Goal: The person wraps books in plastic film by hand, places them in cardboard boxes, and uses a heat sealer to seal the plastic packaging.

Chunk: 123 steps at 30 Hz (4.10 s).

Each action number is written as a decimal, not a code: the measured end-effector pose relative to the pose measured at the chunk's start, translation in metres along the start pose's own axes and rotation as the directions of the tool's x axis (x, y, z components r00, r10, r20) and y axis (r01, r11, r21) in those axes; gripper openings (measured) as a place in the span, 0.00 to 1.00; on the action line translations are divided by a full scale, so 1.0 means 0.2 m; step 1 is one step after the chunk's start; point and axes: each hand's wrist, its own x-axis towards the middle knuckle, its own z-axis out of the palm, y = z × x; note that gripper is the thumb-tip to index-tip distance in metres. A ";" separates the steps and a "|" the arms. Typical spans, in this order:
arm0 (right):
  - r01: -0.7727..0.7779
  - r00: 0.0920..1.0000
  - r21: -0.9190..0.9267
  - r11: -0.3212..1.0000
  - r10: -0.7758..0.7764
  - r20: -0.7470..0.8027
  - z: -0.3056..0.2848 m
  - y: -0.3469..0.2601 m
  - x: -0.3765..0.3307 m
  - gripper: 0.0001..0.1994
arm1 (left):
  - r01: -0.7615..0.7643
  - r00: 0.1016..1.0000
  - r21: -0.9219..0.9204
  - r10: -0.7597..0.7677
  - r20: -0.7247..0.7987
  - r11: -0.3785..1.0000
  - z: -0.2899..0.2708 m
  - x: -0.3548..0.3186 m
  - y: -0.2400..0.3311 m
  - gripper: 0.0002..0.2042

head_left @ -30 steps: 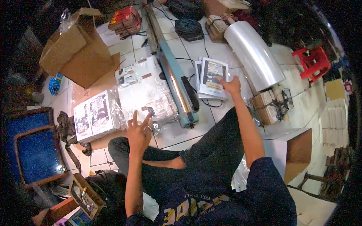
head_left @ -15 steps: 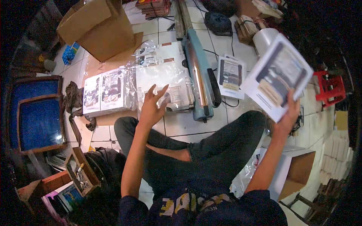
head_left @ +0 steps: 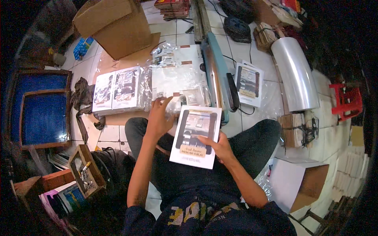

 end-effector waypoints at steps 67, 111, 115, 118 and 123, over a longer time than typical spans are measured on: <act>-0.337 0.626 -0.797 0.501 -0.513 -0.587 -1.59 -0.40 0.76 0.34 | -0.070 0.991 -0.139 0.053 -0.122 0.988 0.03 0.07 -0.05 0.11; 0.081 0.996 0.341 0.937 -0.059 -0.074 0.03 0.04 0.13 0.27 | 0.171 0.924 -0.347 -0.273 -0.268 0.922 -0.01 -0.17 0.02 0.11; 0.071 0.995 0.369 0.927 -0.038 -0.096 0.01 0.02 0.20 0.26 | 0.155 0.920 -0.342 -0.262 -0.293 0.927 -0.01 -0.20 -0.02 0.08; 0.079 0.993 0.403 0.912 -0.039 -0.108 0.05 -0.01 0.21 0.25 | 0.162 0.915 -0.532 -0.329 -0.236 0.831 0.01 -0.24 -0.05 0.06; 0.144 0.981 0.470 0.871 -0.062 -0.185 0.10 -0.01 0.20 0.21 | 0.310 0.896 -0.804 -0.438 0.070 0.507 0.01 -0.27 -0.03 0.08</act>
